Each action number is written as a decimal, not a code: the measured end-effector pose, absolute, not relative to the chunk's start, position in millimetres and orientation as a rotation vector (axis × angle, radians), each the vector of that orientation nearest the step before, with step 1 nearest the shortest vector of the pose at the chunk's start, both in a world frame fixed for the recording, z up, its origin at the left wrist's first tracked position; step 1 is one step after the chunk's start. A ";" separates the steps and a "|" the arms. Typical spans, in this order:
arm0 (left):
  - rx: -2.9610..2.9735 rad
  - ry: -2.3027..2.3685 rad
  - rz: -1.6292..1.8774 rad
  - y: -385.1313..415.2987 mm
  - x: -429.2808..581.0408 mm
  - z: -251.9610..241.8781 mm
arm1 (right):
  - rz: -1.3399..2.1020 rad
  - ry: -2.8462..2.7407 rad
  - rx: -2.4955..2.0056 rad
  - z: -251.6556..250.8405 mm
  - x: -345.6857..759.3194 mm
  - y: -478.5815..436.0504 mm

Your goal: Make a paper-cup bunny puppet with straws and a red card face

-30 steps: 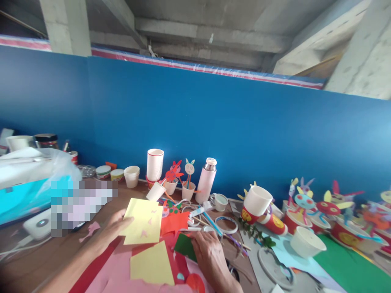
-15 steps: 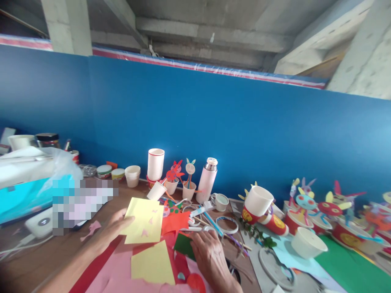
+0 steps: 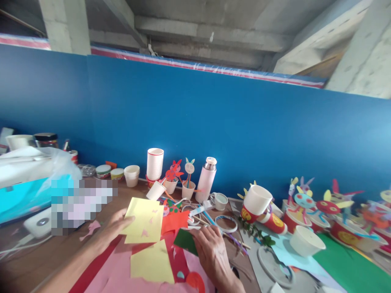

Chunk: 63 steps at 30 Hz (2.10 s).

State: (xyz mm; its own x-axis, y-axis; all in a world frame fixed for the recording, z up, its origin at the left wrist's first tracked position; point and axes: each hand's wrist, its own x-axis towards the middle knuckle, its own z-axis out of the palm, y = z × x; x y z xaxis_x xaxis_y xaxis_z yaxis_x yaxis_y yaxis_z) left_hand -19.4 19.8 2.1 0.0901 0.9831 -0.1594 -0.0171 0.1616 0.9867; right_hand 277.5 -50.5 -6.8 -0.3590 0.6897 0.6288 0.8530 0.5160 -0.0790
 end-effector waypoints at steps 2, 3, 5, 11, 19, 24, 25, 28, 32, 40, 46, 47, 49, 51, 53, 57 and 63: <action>1.104 1.215 1.041 20.3 -19.4 1.7 | -0.409 -2.166 -1.247 -7.0 277.7 -50.0; 1.109 1.207 1.040 20.3 -19.6 1.6 | -0.433 -2.167 -1.246 -7.3 278.2 -49.6; 1.124 1.180 1.038 20.5 -20.2 1.5 | -0.452 -2.170 -1.246 -8.1 279.3 -48.6; 1.103 1.228 1.048 21.4 -20.1 2.9 | -0.368 -2.231 -1.266 -9.2 281.5 -47.6; 1.121 1.259 1.108 15.6 -20.6 9.3 | -0.397 -2.154 -1.289 -3.6 290.1 -46.6; 1.112 1.258 1.126 17.3 -23.3 7.7 | -0.441 -2.143 -1.371 -10.8 291.4 -45.2; 1.115 1.246 1.128 18.2 -23.7 6.4 | -0.430 -2.158 -1.391 -12.6 290.8 -45.5; 1.098 1.201 1.148 20.8 -23.7 1.1 | -0.388 -2.202 -1.442 -15.3 287.5 -46.9; 1.097 1.130 1.125 21.1 -21.3 -2.8 | -0.413 -2.191 -1.468 -11.1 282.7 -49.0; 1.233 1.125 0.978 16.5 -19.7 5.4 | 0.156 -2.411 -1.730 -4.6 280.3 -64.8; 1.302 1.112 0.937 13.2 -17.8 9.7 | 0.481 -2.391 -1.801 11.9 277.4 -79.1; 1.308 1.116 0.933 12.5 -17.8 10.7 | 0.491 -2.393 -1.803 13.1 277.0 -79.8; 1.318 1.134 0.932 11.3 -17.8 12.6 | 0.499 -2.386 -1.802 12.8 276.1 -79.9; 1.323 1.155 0.933 10.3 -17.9 14.4 | 0.522 -2.371 -1.808 10.4 275.3 -78.6; 1.327 1.158 0.937 9.6 -17.8 15.7 | 0.560 -2.353 -1.825 7.7 275.1 -76.3; 1.340 1.126 0.919 9.3 -18.0 16.3 | 0.642 -2.311 -1.801 5.0 278.1 -69.9; 1.303 1.080 0.878 13.7 -19.2 6.8 | 0.709 -2.054 -1.608 9.9 279.8 -60.1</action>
